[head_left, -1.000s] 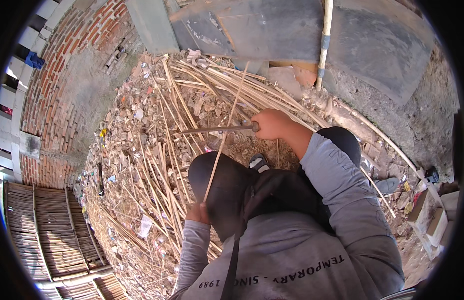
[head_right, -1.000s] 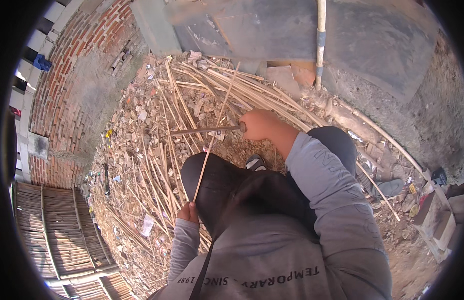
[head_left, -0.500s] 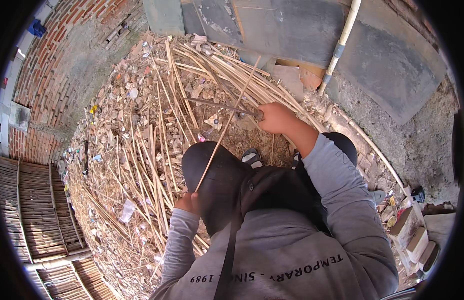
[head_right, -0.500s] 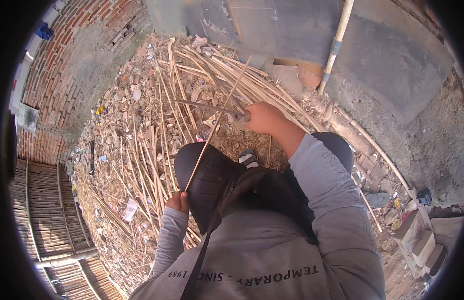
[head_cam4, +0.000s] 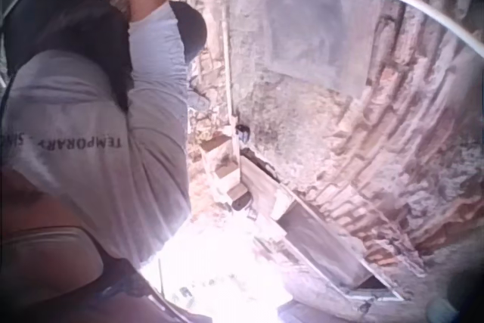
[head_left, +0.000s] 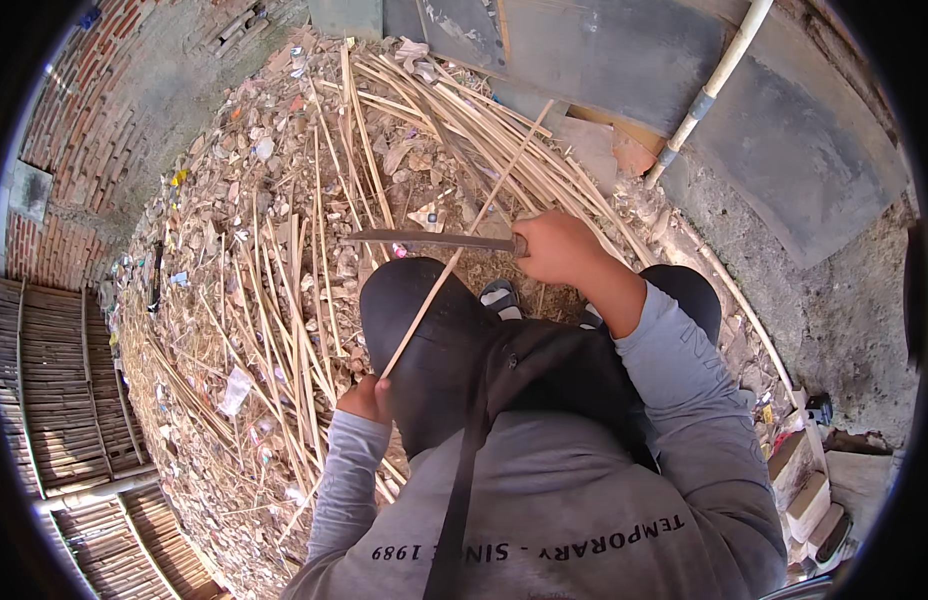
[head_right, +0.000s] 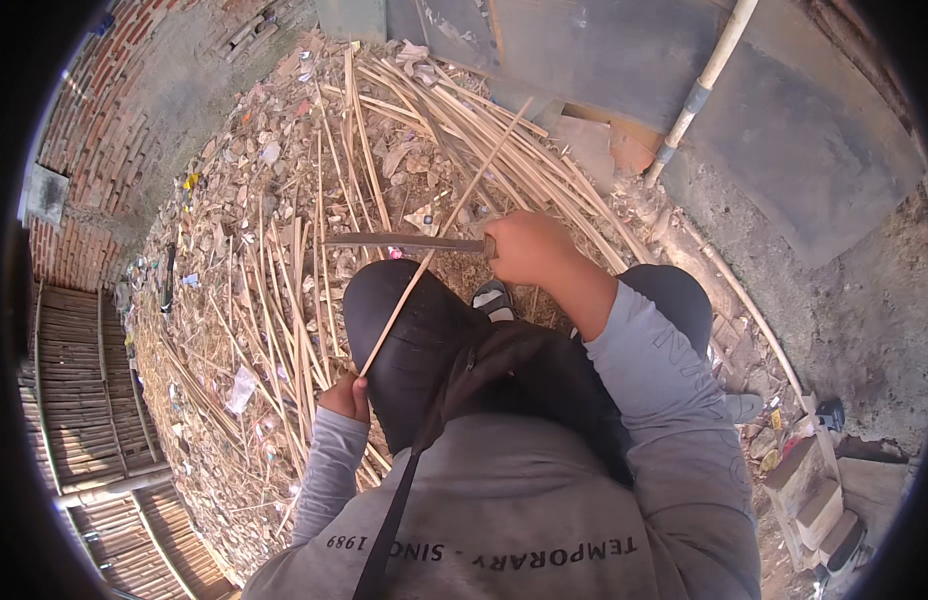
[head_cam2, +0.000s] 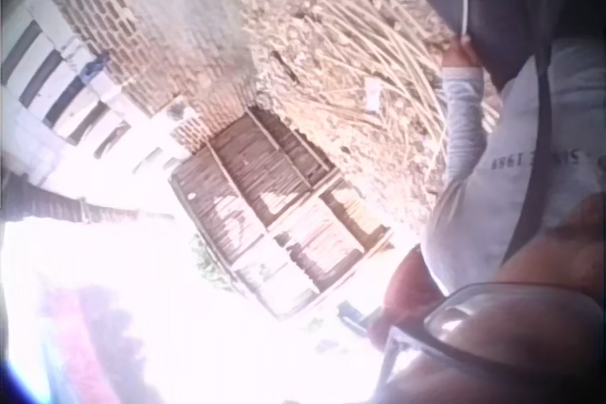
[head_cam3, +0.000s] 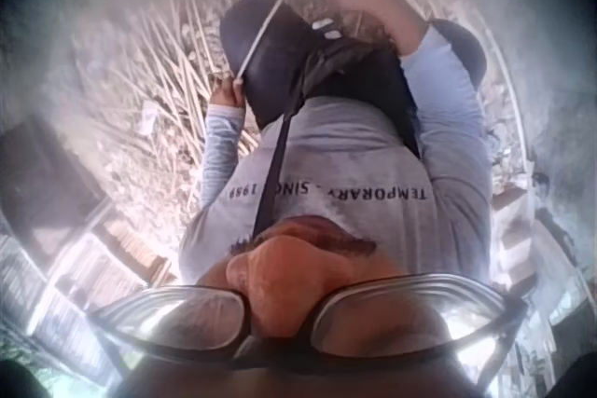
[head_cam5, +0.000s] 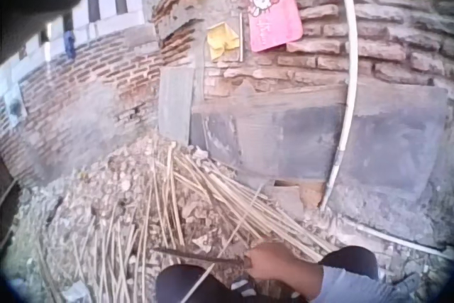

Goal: The person scrapes a strip of bamboo using a knife while holding it by hand, repeatedly moving the blade along the length of the material.

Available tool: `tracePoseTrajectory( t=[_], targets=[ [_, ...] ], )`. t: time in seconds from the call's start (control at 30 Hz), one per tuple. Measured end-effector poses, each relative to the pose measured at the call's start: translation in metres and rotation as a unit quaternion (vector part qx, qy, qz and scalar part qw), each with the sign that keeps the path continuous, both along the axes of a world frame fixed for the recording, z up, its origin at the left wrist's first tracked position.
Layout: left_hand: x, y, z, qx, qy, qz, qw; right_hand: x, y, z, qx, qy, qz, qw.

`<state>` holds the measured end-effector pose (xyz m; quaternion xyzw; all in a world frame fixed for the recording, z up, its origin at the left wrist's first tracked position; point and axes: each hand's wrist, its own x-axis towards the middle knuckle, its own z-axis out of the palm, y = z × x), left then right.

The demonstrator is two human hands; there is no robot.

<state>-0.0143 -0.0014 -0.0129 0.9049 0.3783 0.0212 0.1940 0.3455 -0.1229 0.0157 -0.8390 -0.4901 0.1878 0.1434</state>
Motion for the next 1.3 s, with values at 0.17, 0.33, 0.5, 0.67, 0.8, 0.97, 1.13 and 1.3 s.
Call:
tracePoseTrajectory(
  t=[0.17, 0.33, 0.5, 0.67, 0.8, 0.97, 1.13, 1.3],
  targets=[
    [0.006, 0.005, -0.001, -0.013, -0.002, -0.003, 1.000, 0.024, 0.009, -0.030, 0.031, 0.053, -0.022, 0.998],
    [-0.002, 0.001, 0.004, 0.009, 0.029, 0.002, 1.000, 0.002, 0.008, 0.005, -0.008, -0.012, -0.016, 1.000],
    [0.018, -0.001, 0.009, 0.012, 0.015, 0.002, 1.000, 0.027, 0.007, -0.025, 0.010, 0.029, -0.048, 0.998],
    [0.007, 0.002, 0.013, 0.028, 0.046, 0.000, 0.999, 0.004, 0.005, -0.005, -0.002, -0.009, -0.019, 1.000],
    [0.014, -0.001, 0.011, 0.027, 0.041, 0.009, 0.999, 0.013, 0.006, -0.017, -0.003, 0.004, -0.034, 0.999],
    [0.017, 0.000, 0.022, 0.005, 0.047, 0.007, 0.999, 0.022, -0.001, -0.016, 0.012, 0.010, -0.075, 0.997],
    [0.010, 0.001, 0.010, 0.028, 0.024, -0.010, 0.999, 0.009, 0.002, -0.018, 0.017, 0.004, -0.032, 0.999],
    [0.017, 0.002, 0.012, 0.033, 0.021, -0.012, 0.999, 0.038, -0.003, -0.019, 0.016, 0.038, -0.116, 0.992]
  ],
)
